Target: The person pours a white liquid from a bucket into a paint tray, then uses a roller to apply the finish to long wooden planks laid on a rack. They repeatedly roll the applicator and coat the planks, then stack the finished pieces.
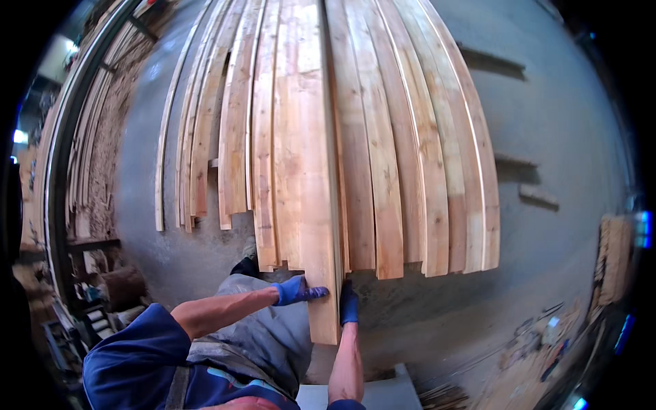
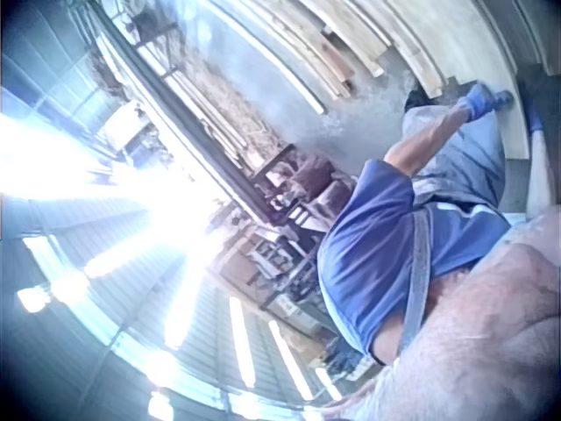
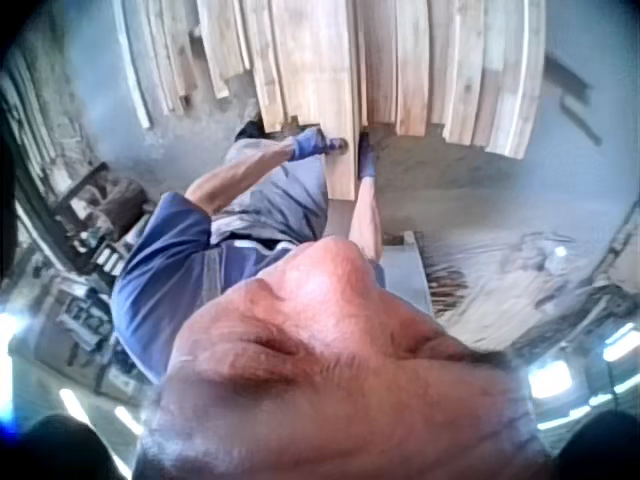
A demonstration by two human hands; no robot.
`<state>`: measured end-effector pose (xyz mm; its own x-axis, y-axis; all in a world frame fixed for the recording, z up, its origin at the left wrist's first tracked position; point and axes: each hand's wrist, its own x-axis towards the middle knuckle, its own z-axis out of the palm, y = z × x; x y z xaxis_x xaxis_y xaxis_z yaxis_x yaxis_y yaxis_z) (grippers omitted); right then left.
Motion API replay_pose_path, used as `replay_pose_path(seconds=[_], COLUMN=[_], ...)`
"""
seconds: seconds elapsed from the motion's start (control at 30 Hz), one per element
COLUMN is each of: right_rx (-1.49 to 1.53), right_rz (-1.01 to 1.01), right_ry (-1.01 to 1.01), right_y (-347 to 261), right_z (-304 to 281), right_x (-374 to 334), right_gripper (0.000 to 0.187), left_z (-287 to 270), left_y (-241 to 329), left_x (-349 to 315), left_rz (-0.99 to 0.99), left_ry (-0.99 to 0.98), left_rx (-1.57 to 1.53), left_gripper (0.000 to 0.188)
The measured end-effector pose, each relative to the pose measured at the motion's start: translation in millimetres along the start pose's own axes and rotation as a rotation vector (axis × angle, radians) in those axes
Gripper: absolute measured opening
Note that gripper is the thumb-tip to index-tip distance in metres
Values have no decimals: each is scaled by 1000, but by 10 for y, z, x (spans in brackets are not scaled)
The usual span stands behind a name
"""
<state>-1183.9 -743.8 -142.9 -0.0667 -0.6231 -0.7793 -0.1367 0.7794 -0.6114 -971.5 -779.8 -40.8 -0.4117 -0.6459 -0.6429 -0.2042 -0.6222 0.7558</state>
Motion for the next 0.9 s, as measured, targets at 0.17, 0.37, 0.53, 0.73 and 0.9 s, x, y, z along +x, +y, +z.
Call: replay_pose_path(seconds=[0.17, 0.37, 0.53, 0.73, 0.9], right_rx=[327, 405, 384, 276, 213], right_rz=[35, -48, -52, 26, 57], right_ry=[-21, -138, -336, -571, -607], right_y=[-683, -1719, -2058, -1980, -1915], right_z=[12, 1232, 2803, 4366, 5352], right_x=[-757, -1523, -1628, -1850, -2022], right_gripper=[53, 52, 52, 51, 51], left_z=[-249, -967, -2110, -3207, -3862], left_y=[1092, 528, 279, 309, -250], left_x=[-1098, -1827, -2375, -3604, -3921], left_rz=[180, 307, 362, 119, 108], left_ry=[30, 123, 333, 547, 505], left_rx=[184, -106, 84, 28, -92], left_gripper=[78, 102, 109, 97, 88])
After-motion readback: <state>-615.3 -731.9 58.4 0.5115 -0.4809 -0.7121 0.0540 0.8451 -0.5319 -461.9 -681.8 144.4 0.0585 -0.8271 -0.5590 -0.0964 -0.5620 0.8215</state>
